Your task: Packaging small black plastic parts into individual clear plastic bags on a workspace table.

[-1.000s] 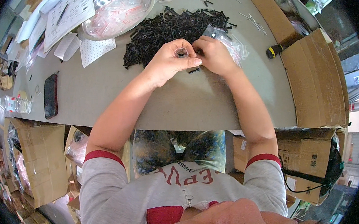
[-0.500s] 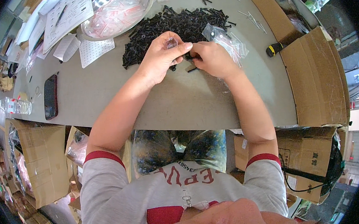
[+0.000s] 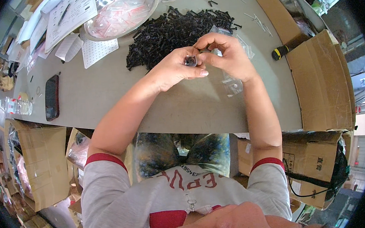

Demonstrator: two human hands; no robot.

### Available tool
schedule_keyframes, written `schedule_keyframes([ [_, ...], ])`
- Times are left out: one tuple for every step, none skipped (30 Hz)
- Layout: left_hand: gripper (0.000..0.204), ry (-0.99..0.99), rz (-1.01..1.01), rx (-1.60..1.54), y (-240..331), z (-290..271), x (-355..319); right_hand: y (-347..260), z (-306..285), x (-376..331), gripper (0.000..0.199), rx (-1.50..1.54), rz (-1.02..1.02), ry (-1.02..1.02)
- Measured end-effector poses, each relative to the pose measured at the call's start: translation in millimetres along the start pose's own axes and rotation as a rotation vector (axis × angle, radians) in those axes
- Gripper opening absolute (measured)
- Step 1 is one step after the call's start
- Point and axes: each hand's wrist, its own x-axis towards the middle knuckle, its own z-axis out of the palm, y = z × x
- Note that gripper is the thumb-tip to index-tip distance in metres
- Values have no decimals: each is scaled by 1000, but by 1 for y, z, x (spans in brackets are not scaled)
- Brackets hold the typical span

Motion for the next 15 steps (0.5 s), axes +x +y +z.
schedule_keyframes([
  [28, 26, -57, -34, 2, 1, 0, -1, -2, 0, 19, -54, -30, -1],
  [28, 27, -56, -35, 4, 2, 0, -3, -2, 0, 19, -55, -30, -2],
  [29, 25, -18, 34, 7, 4, 0, -10, -1, 0, 19, -149, -111, -48],
  [30, 24, 20, 104, 9, 4, 0, -13, 1, 1, 18, -244, -192, -93],
  [30, 27, 20, 104, 8, 3, -1, -10, 3, 2, 18, -242, -194, -95],
  [33, -5, 30, 143, 7, 1, 0, -5, 6, 1, 16, -364, -263, -77],
  [37, -36, 40, 181, 7, 0, 0, -2, 7, 1, 13, -486, -332, -57],
  [35, -30, 65, 224, 7, -1, 0, -1, 5, 2, 13, -511, -336, -72],
  [35, -31, 64, 224, 9, 0, -1, -2, 3, 2, 13, -510, -335, -71],
  [35, 4, 55, 175, 11, 2, -1, -3, 2, 2, 12, -442, -293, -45],
  [34, 39, 46, 126, 13, 2, -1, -3, 1, 2, 11, -374, -251, -20],
  [34, 37, 104, 140, 13, 1, 0, -3, -1, 2, 11, -375, -251, -19],
  [34, 36, 105, 141, 13, 0, 0, -2, -4, 2, 10, -352, -157, 17],
  [34, 57, 90, 139, 15, 0, -1, -2, -5, 2, 9, -328, -64, 52],
  [34, 79, 74, 138, 21, 1, -1, -4, -4, 2, 9, -337, 14, 65],
])
